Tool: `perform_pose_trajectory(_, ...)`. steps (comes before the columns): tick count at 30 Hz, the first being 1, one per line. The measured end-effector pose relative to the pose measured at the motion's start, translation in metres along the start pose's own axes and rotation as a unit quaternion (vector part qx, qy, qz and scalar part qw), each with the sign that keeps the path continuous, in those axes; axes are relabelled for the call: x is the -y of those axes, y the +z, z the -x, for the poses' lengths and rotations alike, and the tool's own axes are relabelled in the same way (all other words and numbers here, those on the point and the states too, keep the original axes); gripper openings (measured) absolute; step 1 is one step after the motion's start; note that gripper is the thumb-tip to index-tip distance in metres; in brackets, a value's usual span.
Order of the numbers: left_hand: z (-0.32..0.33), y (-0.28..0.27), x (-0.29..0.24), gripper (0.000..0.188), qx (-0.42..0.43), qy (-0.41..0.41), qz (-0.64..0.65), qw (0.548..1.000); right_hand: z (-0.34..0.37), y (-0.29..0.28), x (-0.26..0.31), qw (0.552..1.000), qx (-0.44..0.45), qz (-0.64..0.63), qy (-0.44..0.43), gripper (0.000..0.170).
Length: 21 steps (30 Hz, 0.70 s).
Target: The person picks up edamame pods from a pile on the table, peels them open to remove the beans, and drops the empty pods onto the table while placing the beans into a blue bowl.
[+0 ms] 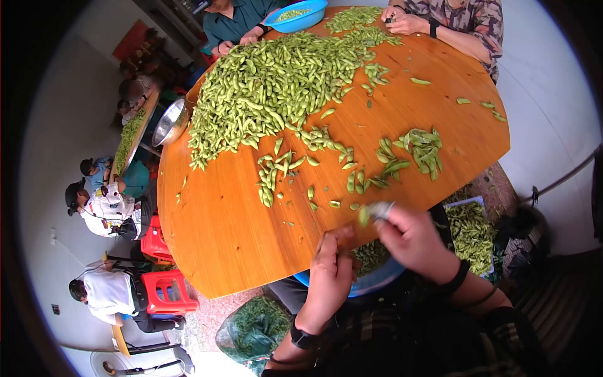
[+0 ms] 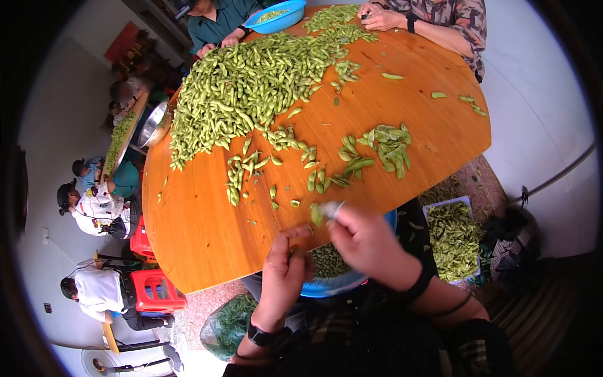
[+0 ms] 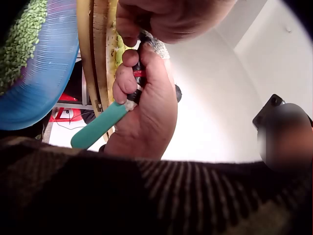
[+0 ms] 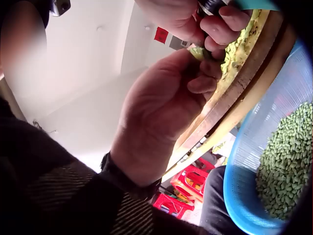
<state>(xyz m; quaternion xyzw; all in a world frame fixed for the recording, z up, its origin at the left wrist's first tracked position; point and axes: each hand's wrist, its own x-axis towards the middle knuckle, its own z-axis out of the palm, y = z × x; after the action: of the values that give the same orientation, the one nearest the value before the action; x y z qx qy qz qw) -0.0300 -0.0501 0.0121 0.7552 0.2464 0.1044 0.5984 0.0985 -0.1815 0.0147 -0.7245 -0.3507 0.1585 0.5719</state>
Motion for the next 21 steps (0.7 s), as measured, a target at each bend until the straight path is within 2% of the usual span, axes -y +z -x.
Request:
perform_pose_trajectory(1,0.003,-0.005,0.005,0.029,-0.001,0.0,-0.001,1.0,-0.007,-0.005,-0.011,0.998,-0.067,-0.007,-0.002,0.025)
perform_pose_trajectory(3,0.003,-0.012,0.014,0.019,-0.017,0.198,-0.169,0.965,-0.022,-0.034,-0.035,0.994,-0.107,0.0,0.03,0.026)
perform_pose_trajectory(4,0.007,-0.013,-0.002,0.011,-0.017,0.165,-0.215,0.962,-0.03,-0.046,-0.045,0.99,-0.121,-0.04,0.063,0.018)
perform_pose_trajectory(5,0.003,-0.011,-0.005,0.011,-0.017,0.166,-0.216,0.962,-0.036,-0.056,-0.05,0.986,-0.12,-0.055,0.099,0.014)
perform_pose_trajectory(7,-0.007,-0.008,-0.01,0.015,-0.068,0.25,-0.296,0.919,-0.039,-0.067,-0.052,0.968,-0.103,-0.146,0.177,0.013)
perform_pose_trajectory(10,-0.037,0.007,-0.012,0.016,-0.123,0.261,-0.323,0.901,-0.039,-0.064,-0.054,0.976,-0.101,-0.111,0.159,0.013)
perform_pose_trajectory(13,-0.057,0.016,-0.008,0.016,-0.116,0.25,-0.358,0.892,-0.038,-0.067,-0.051,0.975,-0.089,-0.108,0.172,0.013)
perform_pose_trajectory(14,-0.058,0.017,-0.006,0.015,-0.089,0.227,-0.368,0.897,-0.037,-0.068,-0.049,0.975,-0.089,-0.109,0.172,0.013)
perform_pose_trajectory(17,-0.045,0.012,0.003,0.02,-0.049,0.234,-0.404,0.883,-0.036,-0.07,-0.047,0.976,-0.085,-0.103,0.173,0.012)
perform_pose_trajectory(21,-0.012,0.009,0.008,0.018,-0.052,0.258,-0.383,0.886,-0.035,-0.066,-0.052,0.975,-0.088,-0.12,0.167,0.012)
